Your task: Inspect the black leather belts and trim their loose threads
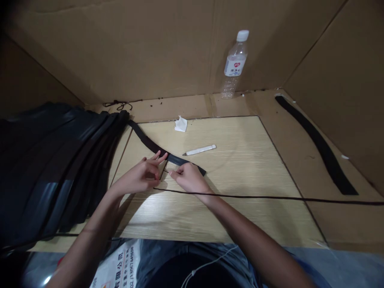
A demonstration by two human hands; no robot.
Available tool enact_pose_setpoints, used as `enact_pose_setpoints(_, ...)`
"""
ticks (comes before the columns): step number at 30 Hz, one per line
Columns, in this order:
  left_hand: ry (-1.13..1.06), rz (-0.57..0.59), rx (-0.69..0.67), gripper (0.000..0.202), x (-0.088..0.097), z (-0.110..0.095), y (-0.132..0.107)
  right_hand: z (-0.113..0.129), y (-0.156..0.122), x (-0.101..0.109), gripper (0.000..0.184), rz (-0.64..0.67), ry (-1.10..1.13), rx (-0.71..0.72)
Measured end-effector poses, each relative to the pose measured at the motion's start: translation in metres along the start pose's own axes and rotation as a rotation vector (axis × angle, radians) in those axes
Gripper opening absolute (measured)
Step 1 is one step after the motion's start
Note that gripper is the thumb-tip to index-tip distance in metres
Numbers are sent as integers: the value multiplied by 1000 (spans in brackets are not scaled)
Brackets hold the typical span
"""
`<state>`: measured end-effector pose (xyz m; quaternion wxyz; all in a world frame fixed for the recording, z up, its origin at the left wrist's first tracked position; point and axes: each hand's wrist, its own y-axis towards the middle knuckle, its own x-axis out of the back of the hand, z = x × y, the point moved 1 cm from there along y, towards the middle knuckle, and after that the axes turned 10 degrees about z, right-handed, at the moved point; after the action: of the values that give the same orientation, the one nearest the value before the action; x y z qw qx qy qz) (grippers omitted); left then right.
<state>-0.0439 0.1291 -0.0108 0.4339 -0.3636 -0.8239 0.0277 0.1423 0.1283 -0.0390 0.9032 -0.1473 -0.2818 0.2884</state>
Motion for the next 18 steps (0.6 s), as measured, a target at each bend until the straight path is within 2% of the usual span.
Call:
enact_pose_setpoints(8,-8,4,-4,10,0,0,0,-6,3,-2,42,-4,29,57)
enact_pose_setpoints(18,63,47,29,8,4,-4,1,-8,3,-6,41,-52,18,53)
